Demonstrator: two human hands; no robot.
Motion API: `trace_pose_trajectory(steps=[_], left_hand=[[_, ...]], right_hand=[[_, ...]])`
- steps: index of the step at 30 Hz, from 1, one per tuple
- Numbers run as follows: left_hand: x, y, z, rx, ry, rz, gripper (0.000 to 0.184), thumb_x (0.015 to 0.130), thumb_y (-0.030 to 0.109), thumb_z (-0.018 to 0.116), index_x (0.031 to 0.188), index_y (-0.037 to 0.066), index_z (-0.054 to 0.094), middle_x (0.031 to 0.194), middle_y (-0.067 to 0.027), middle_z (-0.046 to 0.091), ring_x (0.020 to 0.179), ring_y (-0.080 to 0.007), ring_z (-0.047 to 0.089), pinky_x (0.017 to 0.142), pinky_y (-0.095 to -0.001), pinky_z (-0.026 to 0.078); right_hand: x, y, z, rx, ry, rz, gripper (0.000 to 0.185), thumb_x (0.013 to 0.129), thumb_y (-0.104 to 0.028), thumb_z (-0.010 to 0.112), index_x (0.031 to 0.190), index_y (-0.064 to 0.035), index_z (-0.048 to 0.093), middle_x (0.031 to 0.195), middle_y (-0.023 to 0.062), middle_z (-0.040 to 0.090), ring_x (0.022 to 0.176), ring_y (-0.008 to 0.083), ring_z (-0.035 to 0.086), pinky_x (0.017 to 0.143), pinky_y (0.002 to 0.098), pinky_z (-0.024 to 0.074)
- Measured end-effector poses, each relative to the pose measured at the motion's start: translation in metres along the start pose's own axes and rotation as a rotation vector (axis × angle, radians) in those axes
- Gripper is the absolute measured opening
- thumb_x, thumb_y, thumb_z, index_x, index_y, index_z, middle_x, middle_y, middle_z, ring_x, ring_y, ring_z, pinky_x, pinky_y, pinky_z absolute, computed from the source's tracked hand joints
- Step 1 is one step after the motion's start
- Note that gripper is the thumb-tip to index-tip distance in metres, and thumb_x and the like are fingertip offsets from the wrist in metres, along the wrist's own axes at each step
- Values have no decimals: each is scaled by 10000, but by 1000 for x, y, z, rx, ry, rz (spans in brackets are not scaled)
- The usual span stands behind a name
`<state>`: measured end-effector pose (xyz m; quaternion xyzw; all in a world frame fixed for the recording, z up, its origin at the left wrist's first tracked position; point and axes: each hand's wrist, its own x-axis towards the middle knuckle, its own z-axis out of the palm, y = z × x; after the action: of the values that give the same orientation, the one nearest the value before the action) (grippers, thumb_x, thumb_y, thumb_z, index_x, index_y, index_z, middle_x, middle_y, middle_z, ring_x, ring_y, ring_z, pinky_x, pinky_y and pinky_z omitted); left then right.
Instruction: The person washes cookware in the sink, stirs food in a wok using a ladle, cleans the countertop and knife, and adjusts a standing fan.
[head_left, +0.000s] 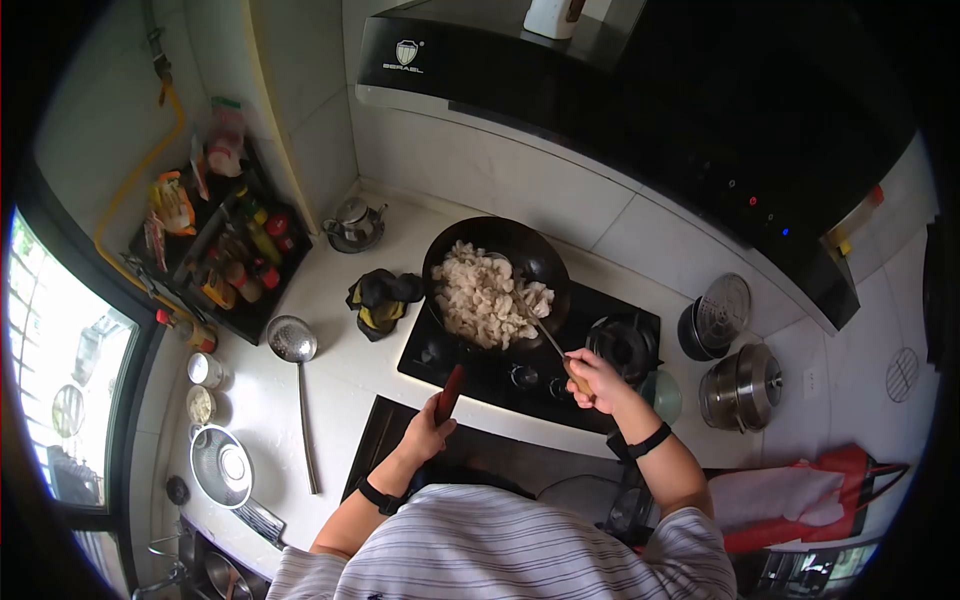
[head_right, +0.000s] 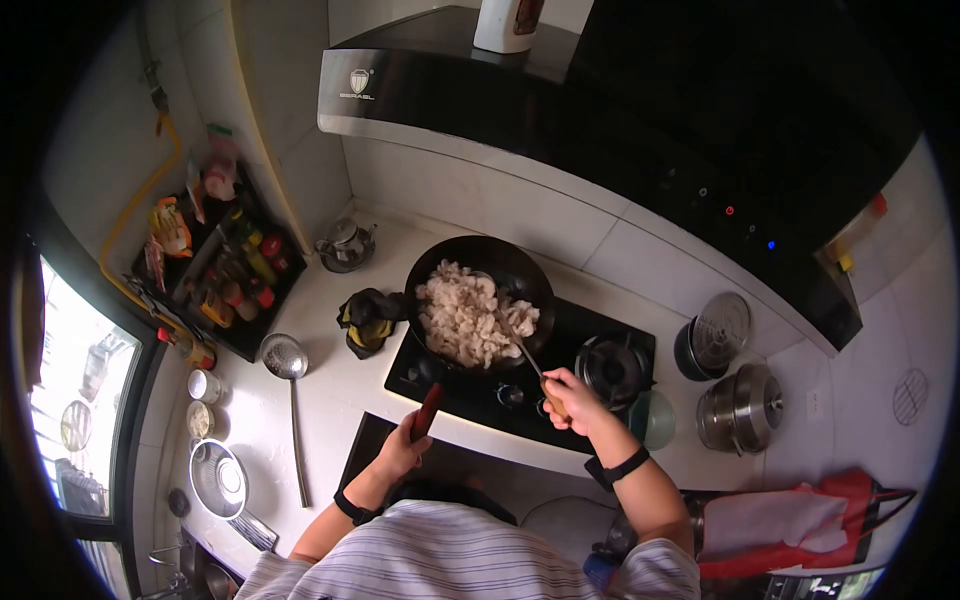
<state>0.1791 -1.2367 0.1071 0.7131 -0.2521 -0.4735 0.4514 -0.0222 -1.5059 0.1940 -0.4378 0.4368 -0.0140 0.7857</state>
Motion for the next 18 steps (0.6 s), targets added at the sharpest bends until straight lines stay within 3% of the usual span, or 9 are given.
trace_pose_trajectory(steps=[2, 3, 5, 6, 10, 12, 18], left_hand=[[-1, 2, -1, 0, -4, -7, 614, 834, 174, 606, 1361, 47, 317, 917, -163, 603, 542, -185, 589, 522, -311, 492], [-1, 2, 0, 3, -3, -10, 617, 833, 176, 606, 1362, 48, 317, 926, -164, 603, 546, -186, 592, 520, -311, 493], [0, 0, 0, -14, 2, -6, 622, 831, 177, 609, 1364, 49, 315, 926, -164, 604, 547, -187, 594, 517, -311, 494], [0, 0, 1, -29, 11, -1, 627, 829, 177, 611, 1366, 50, 314, 925, -163, 604, 548, -187, 596, 514, -310, 495], [0, 0, 0, -23, 0, -1, 632, 825, 175, 612, 1368, 53, 313, 911, -163, 608, 537, -189, 594, 506, -311, 493], [1, 0, 0, -3, 13, 10, 638, 819, 175, 615, 1368, 52, 314, 885, -161, 612, 527, -189, 591, 504, -312, 492], [-2, 3, 1, -17, 51, -4, 653, 813, 177, 620, 1373, 47, 311, 851, -163, 618, 514, -192, 587, 504, -314, 490]], right_hand=[[-19, 4, 12, -362, 117, -130, 218, 946, -166, 477, 1149, -117, 416, 669, 58, 467, 389, 107, 350, 333, 266, 285], [-29, 4, 15, -562, 179, -152, 275, 916, -146, 513, 1164, -84, 410, 702, 95, 531, 413, 201, 466, 388, 332, 390], [-33, 30, -3, -1084, 248, -548, 347, 875, -154, 562, 1177, -86, 405, 801, 155, 604, 562, 342, 594, 534, 396, 482], [-57, 21, 17, -1202, 320, -553, 386, 844, -158, 588, 1180, -96, 409, 903, 175, 630, 746, 418, 610, 666, 440, 495], [-95, 33, 35, -1448, 418, -418, 372, 842, -162, 589, 1172, -122, 423, 854, 168, 639, 719, 393, 617, 617, 474, 490], [-112, 40, 38, -1525, 460, -515, 382, 827, -158, 601, 1163, -110, 426, 839, 164, 638, 701, 371, 624, 594, 461, 495], [-182, 26, 49, -1546, 574, -540, 395, 789, -151, 640, 1137, -116, 455, 862, 137, 634, 733, 341, 633, 617, 427, 506]])
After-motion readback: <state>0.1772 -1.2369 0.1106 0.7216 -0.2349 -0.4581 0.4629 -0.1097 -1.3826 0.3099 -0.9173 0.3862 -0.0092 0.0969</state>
